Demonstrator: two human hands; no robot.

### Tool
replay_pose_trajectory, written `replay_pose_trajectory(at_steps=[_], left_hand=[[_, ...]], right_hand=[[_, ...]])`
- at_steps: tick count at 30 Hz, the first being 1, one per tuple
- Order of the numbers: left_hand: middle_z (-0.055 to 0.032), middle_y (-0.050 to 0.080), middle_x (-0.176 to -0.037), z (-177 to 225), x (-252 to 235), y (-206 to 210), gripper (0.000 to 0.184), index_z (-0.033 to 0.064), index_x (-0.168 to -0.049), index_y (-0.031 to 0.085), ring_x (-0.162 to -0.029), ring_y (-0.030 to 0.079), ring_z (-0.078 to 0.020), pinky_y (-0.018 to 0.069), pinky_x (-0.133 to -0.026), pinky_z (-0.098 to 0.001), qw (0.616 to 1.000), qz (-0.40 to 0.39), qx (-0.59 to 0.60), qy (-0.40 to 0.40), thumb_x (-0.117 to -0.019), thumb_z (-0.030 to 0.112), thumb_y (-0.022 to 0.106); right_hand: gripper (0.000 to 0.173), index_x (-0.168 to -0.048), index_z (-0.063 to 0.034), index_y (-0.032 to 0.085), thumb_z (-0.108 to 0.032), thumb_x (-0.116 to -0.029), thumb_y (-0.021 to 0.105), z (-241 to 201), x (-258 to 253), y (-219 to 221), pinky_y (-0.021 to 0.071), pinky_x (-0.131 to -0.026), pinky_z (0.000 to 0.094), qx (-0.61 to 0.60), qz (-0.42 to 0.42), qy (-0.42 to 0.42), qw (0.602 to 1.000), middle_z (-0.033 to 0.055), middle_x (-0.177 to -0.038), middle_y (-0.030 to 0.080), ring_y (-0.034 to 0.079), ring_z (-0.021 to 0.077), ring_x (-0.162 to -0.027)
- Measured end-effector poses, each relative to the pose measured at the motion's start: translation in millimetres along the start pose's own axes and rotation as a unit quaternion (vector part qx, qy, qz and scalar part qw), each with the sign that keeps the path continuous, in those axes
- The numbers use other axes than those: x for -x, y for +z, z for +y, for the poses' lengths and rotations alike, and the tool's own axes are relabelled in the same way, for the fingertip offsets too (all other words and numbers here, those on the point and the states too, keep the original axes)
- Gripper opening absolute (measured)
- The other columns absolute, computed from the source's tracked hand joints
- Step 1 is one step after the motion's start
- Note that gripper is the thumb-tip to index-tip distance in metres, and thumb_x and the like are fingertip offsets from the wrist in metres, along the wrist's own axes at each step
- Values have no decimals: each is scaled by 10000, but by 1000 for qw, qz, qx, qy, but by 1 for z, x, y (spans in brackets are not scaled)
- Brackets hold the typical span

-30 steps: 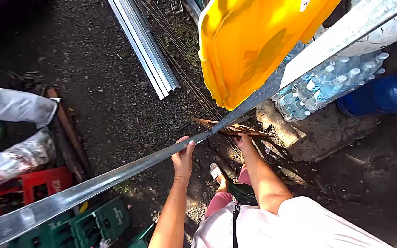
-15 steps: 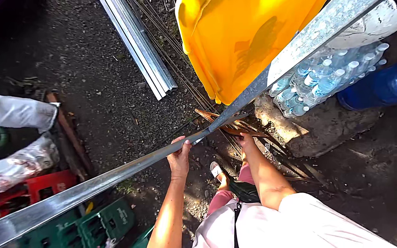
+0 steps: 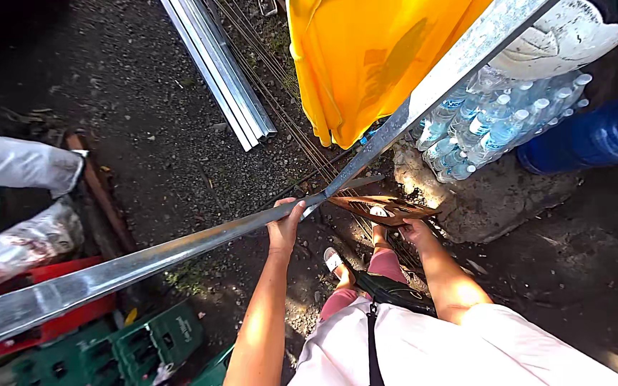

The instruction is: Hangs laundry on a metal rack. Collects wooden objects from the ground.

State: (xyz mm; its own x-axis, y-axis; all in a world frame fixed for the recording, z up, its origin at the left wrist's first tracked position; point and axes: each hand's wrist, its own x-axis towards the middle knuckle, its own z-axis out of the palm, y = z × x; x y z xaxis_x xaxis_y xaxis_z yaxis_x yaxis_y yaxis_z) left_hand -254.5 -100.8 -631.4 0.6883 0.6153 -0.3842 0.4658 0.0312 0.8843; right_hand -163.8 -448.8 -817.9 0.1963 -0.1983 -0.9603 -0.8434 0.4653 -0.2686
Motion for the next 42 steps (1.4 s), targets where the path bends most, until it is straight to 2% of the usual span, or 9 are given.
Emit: replay_pose_trajectory(at_steps=[6, 16, 22, 26, 30, 36, 38, 40, 42], left_hand=[[-113, 678, -1183, 2, -1, 30, 424, 74, -1295, 605, -1029, 673, -200, 558, -922, -383, 985, 39, 115, -125, -1061, 423, 548], [-102, 703, -1106, 6, 0, 35, 321, 60, -1251, 615, -944, 710, -189, 593, -874, -346, 974, 63, 189, -109, -1074, 317, 541], [-77, 698, -1111, 23, -9, 55, 348, 80, -1269, 601, -964, 708, -174, 591, -894, -334, 974, 46, 198, -99, -1059, 356, 565], [-66, 683, -1195, 18, -16, 64, 447, 131, -1289, 622, -1028, 689, -176, 576, -925, -362, 993, -7, 103, -60, -1009, 479, 622], [-79, 685, -1166, 14, -17, 74, 430, 139, -1269, 633, -980, 690, -179, 584, -871, -390, 998, -15, 45, -36, -1010, 482, 622], [-95, 674, -1255, 19, -14, 73, 490, 205, -1315, 622, -1094, 665, -242, 553, -907, -484, 996, -19, 44, -79, -991, 571, 605], [-95, 649, -1327, 19, -13, 67, 560, 247, -1401, 574, -1160, 646, -258, 539, -947, -501, 994, -44, 37, -90, -965, 592, 631], [-120, 567, -1470, 14, -12, 54, 769, 274, -1578, 386, -1280, 589, -304, 513, -1002, -538, 992, -85, 25, -86, -928, 522, 716], [-126, 457, -1575, 5, -8, 38, 962, 258, -1639, 245, -1360, 511, -327, 489, -1038, -542, 990, -97, 31, -98, -872, 405, 807]], right_hand=[[437, -1409, -20, 431, -8, -993, 566, -14, -2, -57, 547, -805, 318, 27, 57, -14, 998, 187, -1257, 551, 613, 225, -991], [406, -1396, -10, 433, -47, -1013, 559, -32, 3, -136, 550, -790, 286, -22, 113, -18, 993, 177, -1229, 555, 623, 206, -961], [419, -1405, -19, 429, -53, -1012, 569, -38, 4, -143, 545, -800, 278, -51, 121, -13, 991, 170, -1242, 552, 621, 195, -976], [413, -1389, -24, 439, -36, -1000, 578, -36, 5, -140, 538, -800, 279, -64, 116, -16, 991, 158, -1220, 551, 610, 191, -962], [367, -1354, -25, 456, -45, -1006, 569, -40, 6, -131, 532, -757, 271, -44, 99, -21, 994, 143, -1140, 561, 599, 173, -891], [342, -1330, -25, 474, -46, -1002, 571, -38, 5, -119, 536, -768, 283, -31, 83, -16, 996, 136, -1118, 572, 602, 175, -893], [344, -1334, -29, 468, -45, -1003, 565, -40, 6, -115, 539, -768, 283, -22, 75, -16, 997, 136, -1120, 569, 605, 177, -895], [342, -1333, -35, 467, -55, -1006, 565, -41, 10, -109, 537, -754, 277, -6, 72, -15, 997, 134, -1118, 568, 604, 172, -881], [347, -1335, -37, 470, -58, -1004, 570, -42, 14, -105, 535, -746, 276, 11, 68, -15, 998, 136, -1117, 570, 603, 173, -878]])
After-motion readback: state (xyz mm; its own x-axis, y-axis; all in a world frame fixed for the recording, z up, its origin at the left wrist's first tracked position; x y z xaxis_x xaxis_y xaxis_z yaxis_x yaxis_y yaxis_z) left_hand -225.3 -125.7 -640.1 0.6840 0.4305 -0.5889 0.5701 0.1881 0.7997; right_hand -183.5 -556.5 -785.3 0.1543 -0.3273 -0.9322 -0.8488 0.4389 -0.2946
